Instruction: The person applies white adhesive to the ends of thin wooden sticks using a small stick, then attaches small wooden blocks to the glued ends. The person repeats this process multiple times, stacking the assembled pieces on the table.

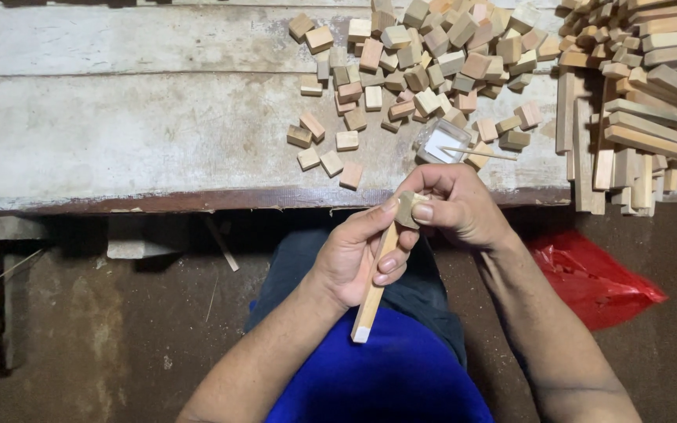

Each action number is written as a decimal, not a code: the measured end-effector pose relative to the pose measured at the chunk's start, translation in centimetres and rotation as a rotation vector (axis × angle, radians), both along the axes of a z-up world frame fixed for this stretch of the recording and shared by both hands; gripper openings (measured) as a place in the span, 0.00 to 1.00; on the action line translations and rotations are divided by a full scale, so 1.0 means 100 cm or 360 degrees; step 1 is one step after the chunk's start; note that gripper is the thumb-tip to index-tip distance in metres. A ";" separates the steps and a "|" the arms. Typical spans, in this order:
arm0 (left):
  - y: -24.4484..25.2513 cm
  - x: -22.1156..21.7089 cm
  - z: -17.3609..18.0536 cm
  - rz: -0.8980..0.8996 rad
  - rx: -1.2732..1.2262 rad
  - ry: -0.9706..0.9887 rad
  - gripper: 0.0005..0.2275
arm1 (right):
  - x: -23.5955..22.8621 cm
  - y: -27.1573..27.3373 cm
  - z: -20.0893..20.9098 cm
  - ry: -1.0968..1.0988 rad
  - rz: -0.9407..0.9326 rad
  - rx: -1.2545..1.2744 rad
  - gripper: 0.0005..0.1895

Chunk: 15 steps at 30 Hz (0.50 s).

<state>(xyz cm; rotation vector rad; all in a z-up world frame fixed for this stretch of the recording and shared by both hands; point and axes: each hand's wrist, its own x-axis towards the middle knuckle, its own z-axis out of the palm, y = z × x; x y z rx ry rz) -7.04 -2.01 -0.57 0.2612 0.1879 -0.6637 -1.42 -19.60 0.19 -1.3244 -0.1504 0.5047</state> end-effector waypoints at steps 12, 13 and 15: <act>0.005 -0.004 -0.016 0.0111 0.0412 -0.0187 0.17 | 0.023 -0.015 0.024 -0.0049 0.0258 -0.0374 0.48; 0.007 -0.001 -0.017 0.0126 0.0418 -0.0184 0.17 | 0.018 -0.013 0.028 -0.0050 0.0274 -0.0367 0.48; 0.015 0.006 -0.018 0.0517 0.0475 -0.0235 0.17 | 0.010 -0.007 0.036 -0.0218 0.0081 -0.0650 0.23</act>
